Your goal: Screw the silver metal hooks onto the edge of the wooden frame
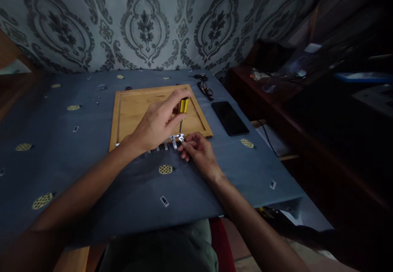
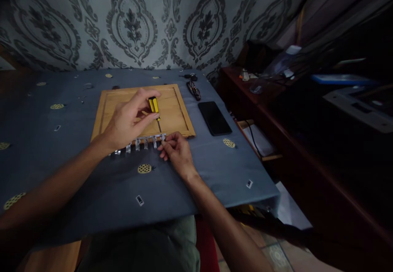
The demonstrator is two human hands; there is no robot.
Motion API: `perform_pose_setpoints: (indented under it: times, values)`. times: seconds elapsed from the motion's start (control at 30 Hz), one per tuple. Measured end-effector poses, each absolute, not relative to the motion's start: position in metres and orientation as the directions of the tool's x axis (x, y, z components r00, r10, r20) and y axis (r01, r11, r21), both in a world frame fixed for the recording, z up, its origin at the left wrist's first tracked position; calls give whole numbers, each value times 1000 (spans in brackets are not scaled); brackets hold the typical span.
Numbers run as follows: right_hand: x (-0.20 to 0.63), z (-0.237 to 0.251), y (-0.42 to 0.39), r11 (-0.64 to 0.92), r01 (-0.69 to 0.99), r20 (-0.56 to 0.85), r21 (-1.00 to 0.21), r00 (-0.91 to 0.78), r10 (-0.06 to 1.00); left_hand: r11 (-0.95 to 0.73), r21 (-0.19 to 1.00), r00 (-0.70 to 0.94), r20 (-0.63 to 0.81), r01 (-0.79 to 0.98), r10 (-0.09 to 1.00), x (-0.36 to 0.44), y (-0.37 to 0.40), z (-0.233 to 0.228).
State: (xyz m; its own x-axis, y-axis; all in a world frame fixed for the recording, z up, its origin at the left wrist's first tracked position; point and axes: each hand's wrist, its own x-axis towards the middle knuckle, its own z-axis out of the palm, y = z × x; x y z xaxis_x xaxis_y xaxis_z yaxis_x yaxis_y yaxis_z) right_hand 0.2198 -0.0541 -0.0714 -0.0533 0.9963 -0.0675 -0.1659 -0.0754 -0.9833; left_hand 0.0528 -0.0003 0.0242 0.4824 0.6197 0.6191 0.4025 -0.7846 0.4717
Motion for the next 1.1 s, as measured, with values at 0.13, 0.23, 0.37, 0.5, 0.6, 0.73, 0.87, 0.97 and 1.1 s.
perform_pose_setpoints:
  times: [0.13,0.23,0.37,0.5,0.6,0.73,0.87,0.97,1.1]
  values:
    - [220,-71,-55,-80,-163,-73,-983,-52,996,-786,451,517,592,424,618,52,0,25]
    - [220,-70,-55,-84,-163,-76,-983,-53,996,-785,450,524,585,425,619,53,0,24]
    - [220,-69,-54,-86,-162,-78,-983,-56,995,-788,454,516,596,416,615,54,-1,23]
    - [220,-68,-54,-83,-160,-75,-984,-56,996,-781,466,511,591,416,624,54,-1,23]
    - [220,-69,-54,-80,-157,-72,-984,-54,996,-783,464,516,589,414,622,54,-1,22]
    - [219,-70,-54,-82,-154,-75,-985,-54,996,-778,483,510,588,402,628,55,0,19]
    - [219,-71,-54,-81,-156,-73,-984,-54,996,-770,499,502,584,399,638,55,0,18]
    - [219,-70,-54,-80,-157,-72,-984,-55,996,-773,495,504,587,396,634,55,0,20]
    - [219,-69,-55,-80,-156,-73,-985,-54,996,-769,499,501,583,400,639,54,0,22]
